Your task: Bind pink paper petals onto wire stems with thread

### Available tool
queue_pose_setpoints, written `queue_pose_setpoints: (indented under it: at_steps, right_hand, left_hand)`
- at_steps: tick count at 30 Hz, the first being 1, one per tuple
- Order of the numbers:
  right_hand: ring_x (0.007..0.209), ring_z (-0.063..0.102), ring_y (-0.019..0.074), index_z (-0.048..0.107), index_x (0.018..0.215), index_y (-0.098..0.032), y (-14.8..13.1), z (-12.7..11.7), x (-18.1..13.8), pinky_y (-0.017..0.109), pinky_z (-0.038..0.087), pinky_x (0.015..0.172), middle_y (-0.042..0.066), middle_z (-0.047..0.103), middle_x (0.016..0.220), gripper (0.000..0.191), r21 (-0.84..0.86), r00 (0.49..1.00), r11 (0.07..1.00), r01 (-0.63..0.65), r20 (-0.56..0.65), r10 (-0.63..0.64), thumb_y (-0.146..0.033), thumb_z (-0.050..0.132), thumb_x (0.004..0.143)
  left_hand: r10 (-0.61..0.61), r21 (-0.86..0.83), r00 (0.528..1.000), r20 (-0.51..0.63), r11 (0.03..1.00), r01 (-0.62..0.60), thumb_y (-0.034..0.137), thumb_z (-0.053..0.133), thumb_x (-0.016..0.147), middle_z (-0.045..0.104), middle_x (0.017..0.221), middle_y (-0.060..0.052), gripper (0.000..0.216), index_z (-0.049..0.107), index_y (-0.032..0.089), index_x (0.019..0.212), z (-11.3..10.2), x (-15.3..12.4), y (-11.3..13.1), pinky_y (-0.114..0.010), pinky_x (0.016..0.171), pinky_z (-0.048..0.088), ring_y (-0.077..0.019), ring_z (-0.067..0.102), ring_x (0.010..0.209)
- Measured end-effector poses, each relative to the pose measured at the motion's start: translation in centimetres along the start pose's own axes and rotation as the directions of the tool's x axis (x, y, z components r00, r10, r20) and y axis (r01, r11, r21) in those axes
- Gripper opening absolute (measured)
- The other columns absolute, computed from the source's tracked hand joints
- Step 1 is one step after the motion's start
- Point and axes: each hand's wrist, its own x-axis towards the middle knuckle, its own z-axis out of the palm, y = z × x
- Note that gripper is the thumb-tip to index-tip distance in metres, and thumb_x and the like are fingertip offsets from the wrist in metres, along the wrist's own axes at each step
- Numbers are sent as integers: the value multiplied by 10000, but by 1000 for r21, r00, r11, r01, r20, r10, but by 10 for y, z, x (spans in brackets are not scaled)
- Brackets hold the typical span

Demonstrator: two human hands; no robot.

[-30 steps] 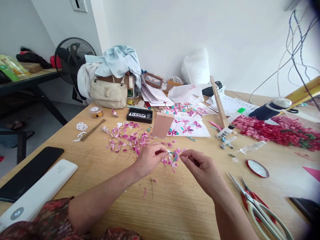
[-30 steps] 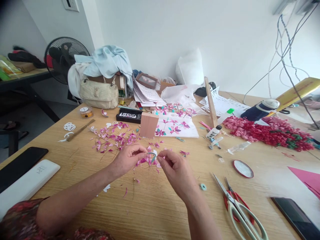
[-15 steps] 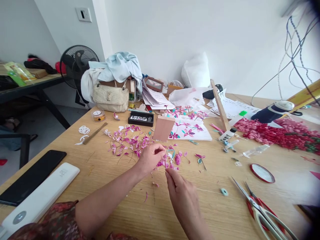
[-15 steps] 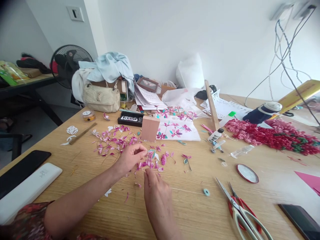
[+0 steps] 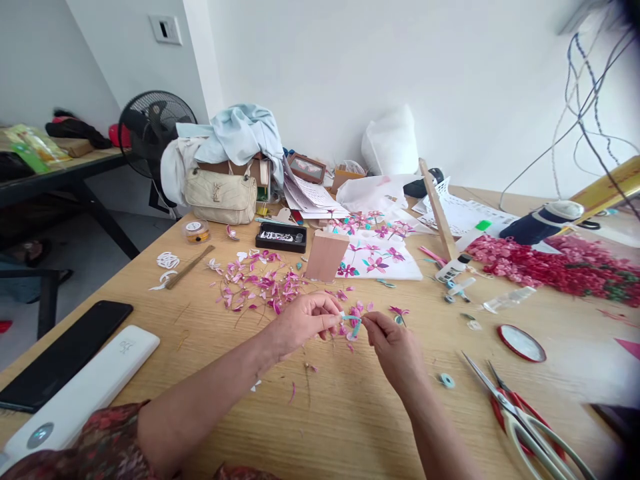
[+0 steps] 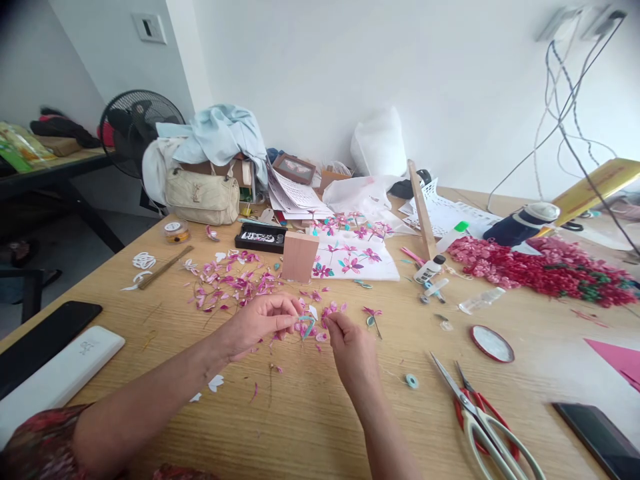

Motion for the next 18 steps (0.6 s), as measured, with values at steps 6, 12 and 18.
queue_pose_setpoints:
  at_steps: [6,12,18]
  right_hand:
    - [520,475,124,619,731,-172,-4,9,12,227,363,502,-11,534,546,272,111,986,992,57,147,-73,-339,422,813]
    - [934,545,263,662,903,-195,0,-14,15,396,423,771,99,623,1020,238,-108,979,976,187,99,-177,-286,525,730]
    - [884,557,192,486,1171,-234,-34,-25,-1,312,468,667,103,510,1218,394,213,943,951,225,197,-267,-253,490,777]
  left_hand:
    - [151,-173,965,213,978,-115,234,597,736,607,920,-78,131,563,122,678,1,0,-7,-238,622,400,-105,579,675]
    - [159,-191,985,72,971,-143,262,624,723,602,754,-37,149,581,122,694,0,3,-8,-259,671,422,-124,571,698]
    - [120,-62,993,18,991,-119,292,638,696,585,668,-12,176,585,126,667,7,0,0,-238,631,407,-106,534,633]
